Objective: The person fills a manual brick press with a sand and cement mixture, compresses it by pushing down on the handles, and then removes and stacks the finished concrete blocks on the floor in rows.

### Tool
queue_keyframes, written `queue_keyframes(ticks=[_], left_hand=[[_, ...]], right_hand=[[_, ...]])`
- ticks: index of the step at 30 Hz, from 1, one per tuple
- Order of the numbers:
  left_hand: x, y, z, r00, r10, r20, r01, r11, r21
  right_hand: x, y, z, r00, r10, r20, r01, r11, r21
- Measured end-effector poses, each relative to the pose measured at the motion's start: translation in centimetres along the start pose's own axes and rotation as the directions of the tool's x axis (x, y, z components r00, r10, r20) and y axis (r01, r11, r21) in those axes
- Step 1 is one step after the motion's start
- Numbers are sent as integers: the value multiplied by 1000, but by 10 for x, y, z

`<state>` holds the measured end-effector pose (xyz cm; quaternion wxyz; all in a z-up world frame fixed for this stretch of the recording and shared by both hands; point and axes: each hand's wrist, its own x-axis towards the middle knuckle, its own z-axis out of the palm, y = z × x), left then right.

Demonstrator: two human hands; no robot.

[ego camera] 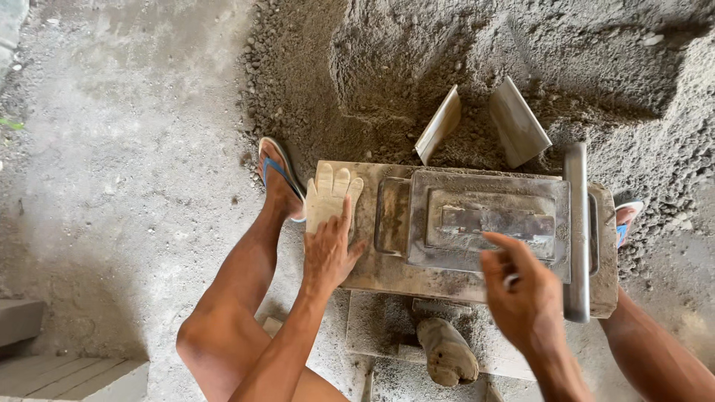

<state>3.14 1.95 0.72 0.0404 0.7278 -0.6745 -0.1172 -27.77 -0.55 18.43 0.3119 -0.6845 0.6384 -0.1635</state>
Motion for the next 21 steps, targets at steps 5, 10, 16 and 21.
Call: queue_keyframes(ticks=[5, 10, 16, 21], left_hand=[[20, 54, -49, 919, -34, -394, -126, 919, -373], [66, 160, -93, 833, 411, -370, -533, 776, -338], [105, 188, -57, 753, 634, -179, -657, 738, -151], [101, 184, -49, 758, 645, -96, -652, 746, -135]], right_hand=[[-10, 71, -52, 839, 403, -364, -449, 892, -47], [14, 108, -41, 716, 694, -71, -650, 701, 296], [-22, 119, -34, 731, 680, -57, -632, 706, 321], [-3, 130, -37, 846, 521, -117, -448, 812, 374]])
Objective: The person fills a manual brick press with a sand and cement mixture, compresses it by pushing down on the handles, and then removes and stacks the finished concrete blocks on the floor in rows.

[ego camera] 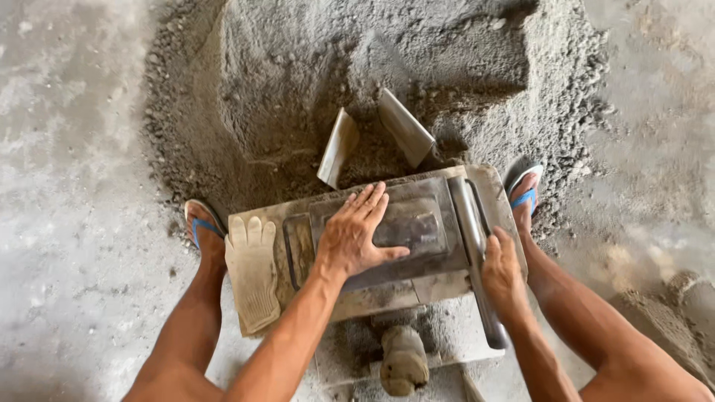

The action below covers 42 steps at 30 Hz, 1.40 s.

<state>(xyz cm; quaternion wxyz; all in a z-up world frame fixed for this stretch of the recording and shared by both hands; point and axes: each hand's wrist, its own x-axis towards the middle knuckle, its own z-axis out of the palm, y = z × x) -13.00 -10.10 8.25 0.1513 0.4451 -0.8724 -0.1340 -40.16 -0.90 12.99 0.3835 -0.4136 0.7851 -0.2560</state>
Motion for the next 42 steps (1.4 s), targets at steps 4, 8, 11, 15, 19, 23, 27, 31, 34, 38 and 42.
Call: queue_keyframes(ticks=[4, 8, 11, 15, 19, 23, 27, 31, 34, 38, 42], left_hand=[[10, 0, -5, 999, -37, 15, 38, 999, -27], [3, 0, 1, 996, -45, -75, 49, 997, 64], [-15, 10, -40, 984, -171, 49, 176, 978, -111], [-67, -15, -39, 970, -221, 103, 230, 969, -93], [-61, -18, -39, 965, -228, 126, 243, 963, -116], [-60, -16, -46, 952, -260, 164, 285, 947, -150], [-61, -19, -35, 952, -265, 155, 287, 948, -136], [-59, -26, -28, 950, -279, 143, 294, 951, -99], [-63, -24, -27, 945, -280, 168, 300, 947, -114], [-63, -15, -41, 946, -272, 177, 298, 944, -141], [-62, -21, -31, 953, -272, 134, 287, 952, -108]], right_hand=[[-12, -46, -7, 994, 112, -4, -112, 994, 16], [-27, -104, -5, 984, -141, 106, 151, 984, -96], [-59, -122, 16, 915, -373, 150, 376, 926, 8], [-38, -77, 70, 937, -122, 328, 138, 990, -26], [-55, -110, 58, 947, -89, 308, 147, 974, -170], [-61, -86, 85, 969, -201, 145, 229, 951, -208], [-65, -126, 61, 937, -155, 314, 245, 931, -269], [-28, -77, 85, 931, -140, 336, 185, 977, -107], [-39, -103, 65, 890, -33, 456, 107, 985, -138], [-92, -96, 83, 950, -313, 15, 310, 931, -191], [-30, -66, 87, 904, 80, 420, -84, 996, -10]])
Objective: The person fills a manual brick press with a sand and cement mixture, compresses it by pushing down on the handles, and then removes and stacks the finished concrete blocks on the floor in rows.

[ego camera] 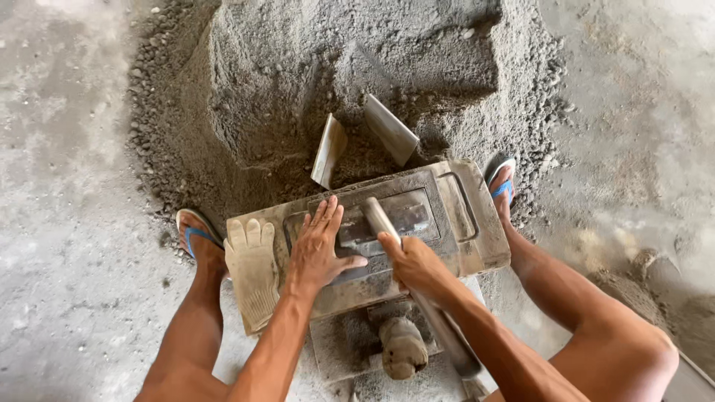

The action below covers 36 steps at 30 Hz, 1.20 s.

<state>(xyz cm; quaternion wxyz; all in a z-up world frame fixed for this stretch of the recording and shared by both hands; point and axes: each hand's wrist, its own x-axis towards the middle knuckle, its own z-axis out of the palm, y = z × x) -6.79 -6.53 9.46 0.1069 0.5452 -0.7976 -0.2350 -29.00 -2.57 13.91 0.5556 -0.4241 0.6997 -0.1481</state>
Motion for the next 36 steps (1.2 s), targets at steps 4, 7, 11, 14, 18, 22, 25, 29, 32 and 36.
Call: queue_keyframes(ticks=[4, 7, 11, 14, 18, 22, 25, 29, 32, 36], left_hand=[[-3, -1, 3, 1000, 12, 6, -12, 1000, -19], [-6, -4, 9, 1000, -12, 16, 12, 1000, -2], [0, -5, 7, 999, -12, 30, 11, 1000, 3], [-6, -4, 6, 999, -12, 35, 11, 999, 35], [-3, 2, -2, 1000, -4, 18, 4, 1000, -19], [-1, -1, 3, 1000, -1, 6, 1, 1000, -8], [-1, -4, 9, 1000, -8, 29, 8, 1000, -3], [-1, -2, 5, 999, -15, 28, 16, 1000, -5], [3, -2, 5, 998, -28, 52, 29, 999, -23], [1, -3, -1, 999, -21, 27, 21, 1000, -21]], right_hand=[[-35, -19, -2, 989, -103, -106, 95, 992, -81], [-30, -18, 0, 987, -102, -126, 77, 979, -187], [-22, -8, 0, 990, -41, -136, 25, 993, -114], [-1, -13, -10, 998, 56, -16, -58, 978, -201], [-38, -41, 2, 976, -128, -179, 86, 971, -223], [-10, -25, 1, 998, -15, -69, 1, 979, -204], [-30, -28, 4, 992, -54, -117, 27, 975, -220], [-5, -12, -2, 989, -122, -86, 93, 953, -288], [-10, -7, -5, 985, -81, -153, 65, 993, -102], [-9, -19, -13, 988, -92, -123, 54, 957, -287]])
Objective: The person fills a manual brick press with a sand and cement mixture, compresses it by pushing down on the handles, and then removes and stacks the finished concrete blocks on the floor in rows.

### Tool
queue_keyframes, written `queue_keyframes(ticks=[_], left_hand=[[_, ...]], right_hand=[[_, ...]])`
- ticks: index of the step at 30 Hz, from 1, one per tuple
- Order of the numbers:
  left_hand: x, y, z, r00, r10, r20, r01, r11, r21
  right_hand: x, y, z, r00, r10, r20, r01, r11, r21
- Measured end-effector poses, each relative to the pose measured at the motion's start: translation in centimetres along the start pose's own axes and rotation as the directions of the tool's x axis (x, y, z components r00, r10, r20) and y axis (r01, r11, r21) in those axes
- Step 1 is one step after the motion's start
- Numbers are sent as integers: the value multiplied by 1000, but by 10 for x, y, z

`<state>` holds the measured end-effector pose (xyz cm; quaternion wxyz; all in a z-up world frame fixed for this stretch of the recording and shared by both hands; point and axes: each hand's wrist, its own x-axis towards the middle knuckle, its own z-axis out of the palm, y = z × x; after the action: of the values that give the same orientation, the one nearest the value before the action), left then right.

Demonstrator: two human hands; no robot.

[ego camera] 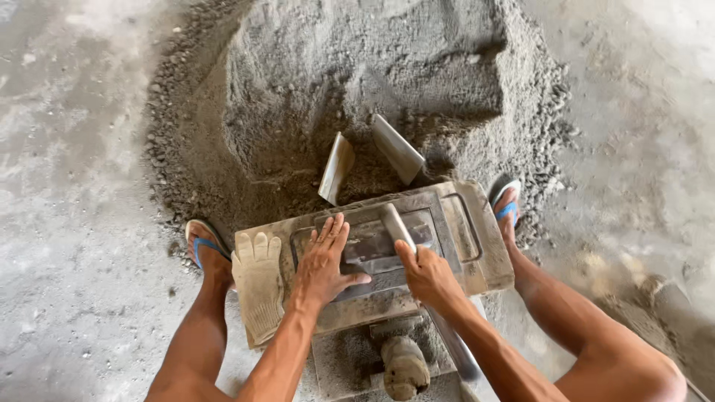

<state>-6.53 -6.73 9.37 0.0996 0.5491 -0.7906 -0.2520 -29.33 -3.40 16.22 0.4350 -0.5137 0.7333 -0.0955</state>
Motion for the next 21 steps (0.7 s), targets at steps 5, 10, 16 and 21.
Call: queue_keyframes(ticks=[5, 10, 16, 21], left_hand=[[-3, -26, 8, 999, 42, -26, -40, 997, 67], [-7, -32, 8, 992, 125, -18, -125, 992, 2], [-11, -33, 10, 991, 130, -45, -131, 991, -33], [-10, -31, 3, 993, 115, -22, -117, 986, -122]], right_hand=[[2, -13, 17, 999, 16, 52, -15, 1000, -9], [11, 4, 32, 996, 30, 87, -35, 998, 58], [14, 28, 42, 995, -44, 87, 36, 995, 95], [-1, -10, 18, 974, 166, 154, -169, 986, 6]])
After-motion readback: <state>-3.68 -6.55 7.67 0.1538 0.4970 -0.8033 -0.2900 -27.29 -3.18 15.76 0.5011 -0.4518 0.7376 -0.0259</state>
